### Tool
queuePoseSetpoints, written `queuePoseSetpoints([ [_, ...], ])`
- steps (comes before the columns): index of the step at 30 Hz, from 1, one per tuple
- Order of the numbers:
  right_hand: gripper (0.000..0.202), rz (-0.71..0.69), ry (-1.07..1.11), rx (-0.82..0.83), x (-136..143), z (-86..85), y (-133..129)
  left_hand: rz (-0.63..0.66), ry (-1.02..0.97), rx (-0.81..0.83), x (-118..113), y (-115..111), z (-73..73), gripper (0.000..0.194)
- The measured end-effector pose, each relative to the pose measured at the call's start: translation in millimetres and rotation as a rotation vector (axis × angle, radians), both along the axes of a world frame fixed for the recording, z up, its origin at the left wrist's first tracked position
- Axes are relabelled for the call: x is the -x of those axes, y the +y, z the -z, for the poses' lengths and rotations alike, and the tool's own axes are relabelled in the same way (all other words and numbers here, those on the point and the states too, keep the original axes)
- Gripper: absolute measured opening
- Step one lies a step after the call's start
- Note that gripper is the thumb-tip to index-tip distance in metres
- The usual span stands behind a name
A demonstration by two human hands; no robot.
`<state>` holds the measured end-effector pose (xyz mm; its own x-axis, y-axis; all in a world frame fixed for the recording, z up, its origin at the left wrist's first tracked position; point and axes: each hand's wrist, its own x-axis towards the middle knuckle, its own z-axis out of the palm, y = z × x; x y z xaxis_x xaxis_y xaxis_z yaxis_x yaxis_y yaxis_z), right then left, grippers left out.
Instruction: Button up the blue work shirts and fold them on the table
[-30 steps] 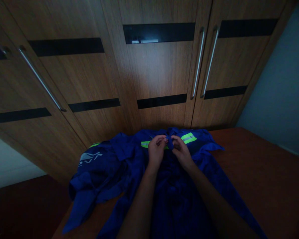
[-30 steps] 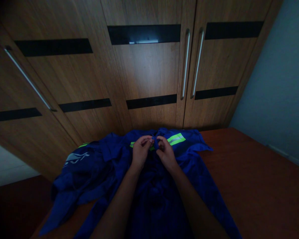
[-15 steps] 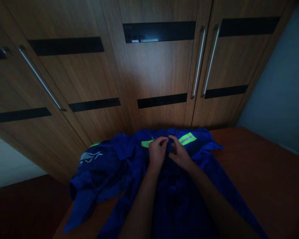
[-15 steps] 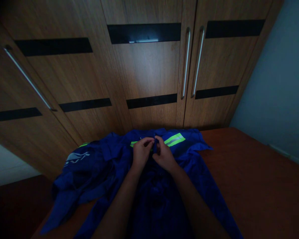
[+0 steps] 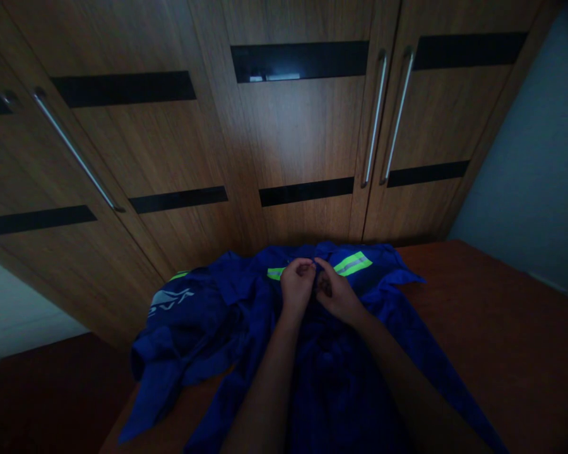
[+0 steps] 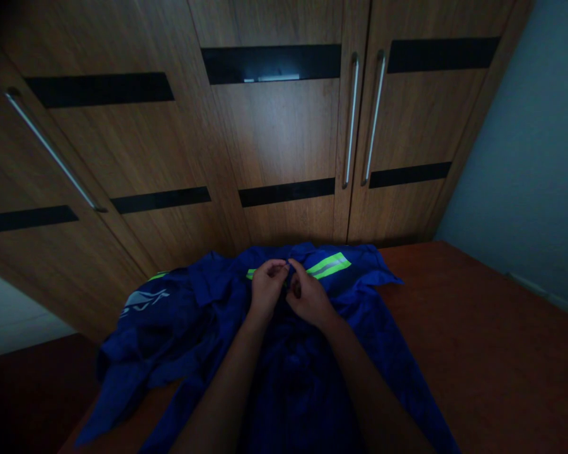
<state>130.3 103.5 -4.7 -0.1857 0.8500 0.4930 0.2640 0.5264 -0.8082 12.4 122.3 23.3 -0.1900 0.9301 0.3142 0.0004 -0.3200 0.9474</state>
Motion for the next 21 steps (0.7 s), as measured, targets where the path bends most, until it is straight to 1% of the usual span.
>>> queuePoseSetpoints([
  [2,0.061,0.037,0.001,-0.025,-1,-1.7,1,-0.009,-0.003,0.001,1,1,2.6,0.007],
  [3,0.053,0.083,0.001,-0.039,-2,-2.7,2,-0.011,0.000,0.003,1,1,3.5,0.008],
  [5,0.037,0.212,-0.012,-0.079,-4,-4.5,3,-0.011,0.011,0.006,1,2,4.1,0.009],
  [7,0.025,0.346,-0.042,-0.139,-6,-5.7,4,-0.007,0.029,0.007,0,1,3.0,0.010],
  [9,0.020,0.432,-0.089,-0.196,-8,-6.1,5,0.000,0.048,0.008,-2,0,1.3,0.010],
  [11,0.019,0.478,-0.136,-0.219,-10,-6.5,6,0.011,0.063,0.012,-3,-1,-0.3,0.009],
  [15,0.020,0.479,-0.135,-0.164,-13,-8.6,7,0.045,0.068,0.028,-4,-2,-0.9,0.007],
  [21,0.022,0.372,0.174,0.028,-14,-11.6,9,0.102,0.061,0.037,-3,-3,0.6,0.006],
])
